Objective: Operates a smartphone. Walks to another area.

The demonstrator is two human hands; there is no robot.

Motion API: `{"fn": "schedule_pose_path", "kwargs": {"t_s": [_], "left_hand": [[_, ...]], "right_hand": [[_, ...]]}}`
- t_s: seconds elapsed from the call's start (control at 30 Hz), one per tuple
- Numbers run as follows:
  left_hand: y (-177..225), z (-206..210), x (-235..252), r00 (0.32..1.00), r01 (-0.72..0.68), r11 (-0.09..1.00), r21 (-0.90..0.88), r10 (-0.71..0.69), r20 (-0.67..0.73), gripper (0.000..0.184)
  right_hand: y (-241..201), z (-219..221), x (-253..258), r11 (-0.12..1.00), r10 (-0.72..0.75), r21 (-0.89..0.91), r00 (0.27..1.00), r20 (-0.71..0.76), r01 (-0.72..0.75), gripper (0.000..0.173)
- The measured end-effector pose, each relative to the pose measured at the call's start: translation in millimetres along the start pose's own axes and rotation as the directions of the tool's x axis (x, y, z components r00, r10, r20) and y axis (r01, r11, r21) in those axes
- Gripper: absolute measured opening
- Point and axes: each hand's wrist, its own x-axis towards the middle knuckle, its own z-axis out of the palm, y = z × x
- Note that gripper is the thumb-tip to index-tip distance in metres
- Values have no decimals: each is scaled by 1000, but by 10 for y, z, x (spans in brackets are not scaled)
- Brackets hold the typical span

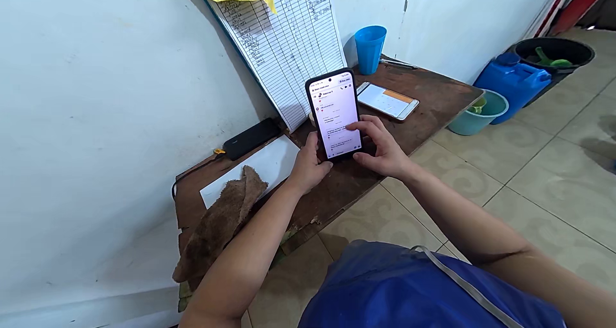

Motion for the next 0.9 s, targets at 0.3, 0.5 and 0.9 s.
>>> {"fn": "schedule_pose_path", "kwargs": {"t_s": [0.3, 0.5, 0.9], "left_hand": [[18, -2, 4, 1000, 28, 999, -16, -27, 6, 69], [11, -2, 3, 1000, 15, 1000, -2, -15, -1, 67], [23, -3, -3, 1000, 25, 1000, 2, -25, 4, 68]], "right_hand": [[0, -10, -6, 1000, -16, 24, 1000, 1, 16, 59], [24, -23, -14, 999, -50, 17, 999, 0, 50, 26], [-12, -18, -12, 1000, 4, -5, 1000, 23, -4, 35]]}}
